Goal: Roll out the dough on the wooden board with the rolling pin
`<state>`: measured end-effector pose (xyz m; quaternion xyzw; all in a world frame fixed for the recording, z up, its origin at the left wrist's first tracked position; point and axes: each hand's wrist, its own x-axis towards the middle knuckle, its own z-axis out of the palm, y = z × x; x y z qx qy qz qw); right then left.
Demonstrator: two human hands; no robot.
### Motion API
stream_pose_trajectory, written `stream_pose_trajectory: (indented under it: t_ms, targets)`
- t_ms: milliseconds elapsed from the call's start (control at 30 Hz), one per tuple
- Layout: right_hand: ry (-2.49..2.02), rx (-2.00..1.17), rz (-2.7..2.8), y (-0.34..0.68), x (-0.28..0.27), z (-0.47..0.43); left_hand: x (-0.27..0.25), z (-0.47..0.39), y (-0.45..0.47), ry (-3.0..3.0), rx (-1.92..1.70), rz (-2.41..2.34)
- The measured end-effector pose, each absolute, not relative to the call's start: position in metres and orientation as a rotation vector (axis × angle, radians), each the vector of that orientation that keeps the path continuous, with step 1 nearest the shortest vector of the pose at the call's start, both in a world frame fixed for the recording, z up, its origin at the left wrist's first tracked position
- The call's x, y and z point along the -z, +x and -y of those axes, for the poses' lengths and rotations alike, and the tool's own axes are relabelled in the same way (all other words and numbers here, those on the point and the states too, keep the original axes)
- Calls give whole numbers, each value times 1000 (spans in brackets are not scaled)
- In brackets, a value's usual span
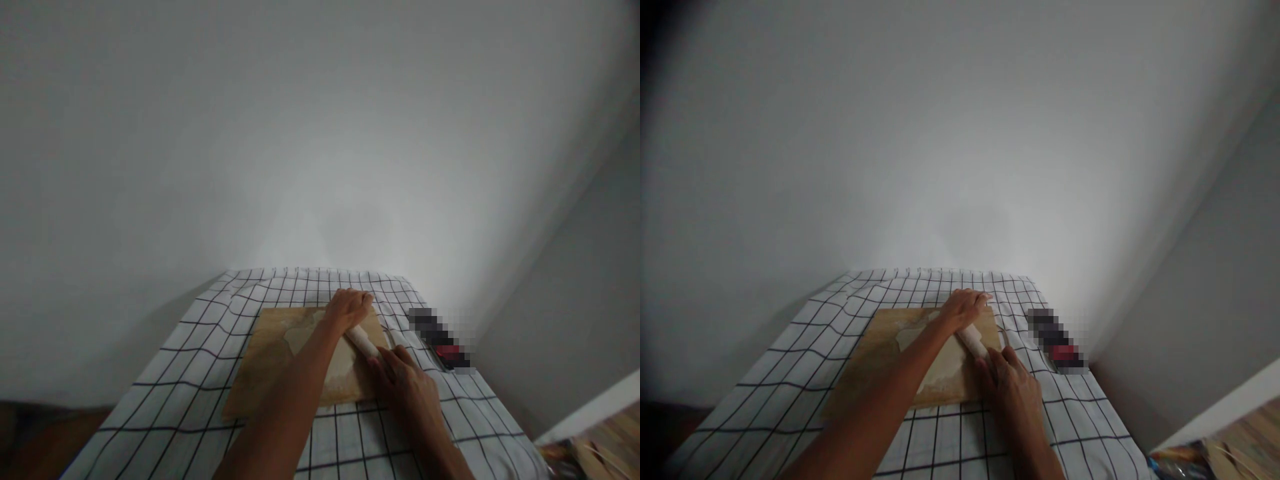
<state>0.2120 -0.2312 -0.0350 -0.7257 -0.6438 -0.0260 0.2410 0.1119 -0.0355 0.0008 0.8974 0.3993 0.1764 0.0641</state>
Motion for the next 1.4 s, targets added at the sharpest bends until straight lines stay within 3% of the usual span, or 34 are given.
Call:
stream_pose_trajectory:
  t_ms: [767, 1033, 1400]
  targets:
    - [-1902, 69, 1515, 228, 55, 220, 3, 4, 153, 2615, -539, -1177]
    - [-1851, 54, 1434, 235, 56, 212, 7, -8, 161, 2884, -461, -1070]
    - [-1687, 110, 1432, 237, 60, 205, 3, 4, 146, 2896, -375, -1256]
